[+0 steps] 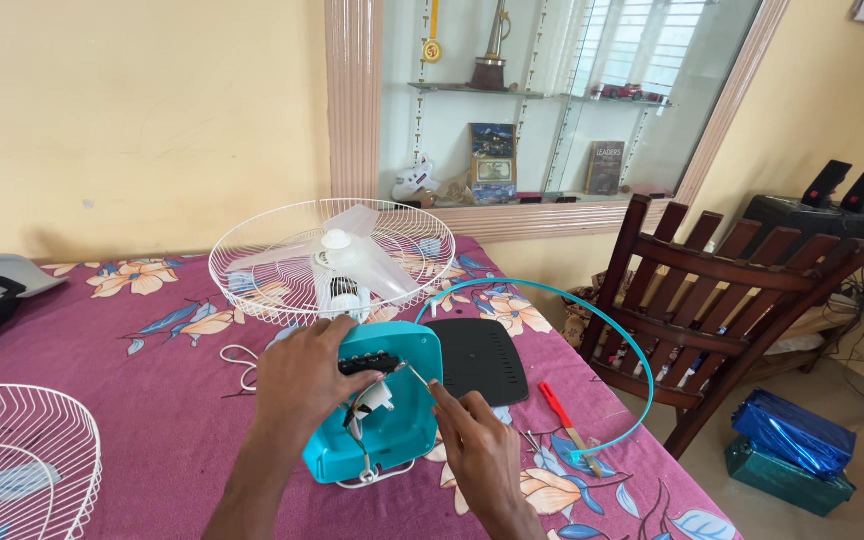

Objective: The person uses a screwdriver to adjust screws on the internal wiring terminal of a disassembled electric fan base. The fan blades and cage are visible on the table, but the person only works on the base's electrical connections.

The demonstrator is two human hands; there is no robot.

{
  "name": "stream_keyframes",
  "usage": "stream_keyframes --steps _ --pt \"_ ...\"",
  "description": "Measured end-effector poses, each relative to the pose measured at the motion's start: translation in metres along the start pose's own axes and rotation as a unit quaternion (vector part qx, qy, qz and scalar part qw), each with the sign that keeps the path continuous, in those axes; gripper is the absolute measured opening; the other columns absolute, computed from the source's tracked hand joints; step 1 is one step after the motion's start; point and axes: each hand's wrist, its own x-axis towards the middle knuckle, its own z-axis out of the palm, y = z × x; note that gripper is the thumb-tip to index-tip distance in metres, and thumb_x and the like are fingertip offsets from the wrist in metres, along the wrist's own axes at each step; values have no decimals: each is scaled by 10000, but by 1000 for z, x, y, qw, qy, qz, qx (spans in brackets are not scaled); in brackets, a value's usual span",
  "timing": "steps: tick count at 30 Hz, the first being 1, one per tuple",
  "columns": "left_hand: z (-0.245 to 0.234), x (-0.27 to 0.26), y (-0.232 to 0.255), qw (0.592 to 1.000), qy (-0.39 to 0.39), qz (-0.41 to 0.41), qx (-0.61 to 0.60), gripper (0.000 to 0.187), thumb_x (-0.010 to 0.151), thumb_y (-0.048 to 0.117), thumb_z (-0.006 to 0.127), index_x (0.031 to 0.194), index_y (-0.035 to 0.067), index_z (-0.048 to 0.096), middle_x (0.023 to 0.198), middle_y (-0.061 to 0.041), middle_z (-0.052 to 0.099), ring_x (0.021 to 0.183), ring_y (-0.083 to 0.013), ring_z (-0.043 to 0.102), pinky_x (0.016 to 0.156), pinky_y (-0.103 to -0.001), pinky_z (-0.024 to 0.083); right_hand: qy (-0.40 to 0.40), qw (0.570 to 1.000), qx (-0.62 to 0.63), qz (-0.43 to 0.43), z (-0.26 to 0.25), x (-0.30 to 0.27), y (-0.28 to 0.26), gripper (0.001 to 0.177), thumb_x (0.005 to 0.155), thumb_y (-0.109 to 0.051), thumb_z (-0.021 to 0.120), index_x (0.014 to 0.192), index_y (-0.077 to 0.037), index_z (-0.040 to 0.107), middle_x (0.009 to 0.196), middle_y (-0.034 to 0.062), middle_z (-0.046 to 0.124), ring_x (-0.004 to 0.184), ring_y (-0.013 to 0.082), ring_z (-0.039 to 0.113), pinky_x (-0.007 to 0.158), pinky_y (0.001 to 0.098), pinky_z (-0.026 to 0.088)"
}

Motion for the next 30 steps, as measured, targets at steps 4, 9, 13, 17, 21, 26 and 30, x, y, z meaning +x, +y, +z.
stream_keyframes --steps 4,9,13,17,21,26,30 --pt "0 -1 -6 1000 -5 -4 -7 778 584 571 908 1226 198 674 977 -37 735 927 -264 726 769 -445 585 -7 1000 -8 0 5 3 2 328 922 -157 720 1248 -123 739 708 24 597 462 105 572 364 315 429" --pt "0 -2 -7 1000 -11 0 -5 729 600 583 899 1167 183 678 959 -39 738 906 -257 734 757 -435 594 -23 1000 -5 7 7 3 2 323 922 -158 718 1243 -119 736 723 19 616 454 106 580 353 317 427" --pt "1 -2 -8 1000 1 9 -6 767 590 581 901 1214 190 686 975 -40 740 890 -268 736 742 -440 594 -11 1000 0 -12 5 2 0 334 915 -147 726 1246 -111 740 721 30 604 471 107 574 374 325 430" --pt "2 -2 -8 1000 -2 5 -7 784 584 587 903 1225 191 684 981 -46 739 888 -268 736 746 -436 594 -17 1000 -3 -7 4 4 -2 336 914 -143 727 1248 -110 739 713 30 594 473 113 566 384 332 433" --pt "1 -3 -8 1000 8 12 -6 744 591 585 899 1169 171 681 982 -44 741 885 -269 733 753 -435 594 -22 1000 -7 -11 1 6 -6 342 911 -135 726 1251 -102 734 698 32 569 465 114 558 387 339 431" --pt "2 -3 -8 1000 5 14 -4 785 598 582 898 1233 180 673 992 -52 734 889 -279 728 747 -443 591 -34 998 -42 -24 -4 9 -15 323 930 -142 706 1249 -97 728 686 31 559 429 128 527 375 348 438" --pt "3 -3 -10 998 31 43 -16 784 598 575 896 1229 164 676 973 -63 735 864 -293 730 733 -444 589 -73 990 -120 -26 -6 11 -21 342 945 -160 672 1277 -81 693 687 54 578 417 154 558 374 363 454"
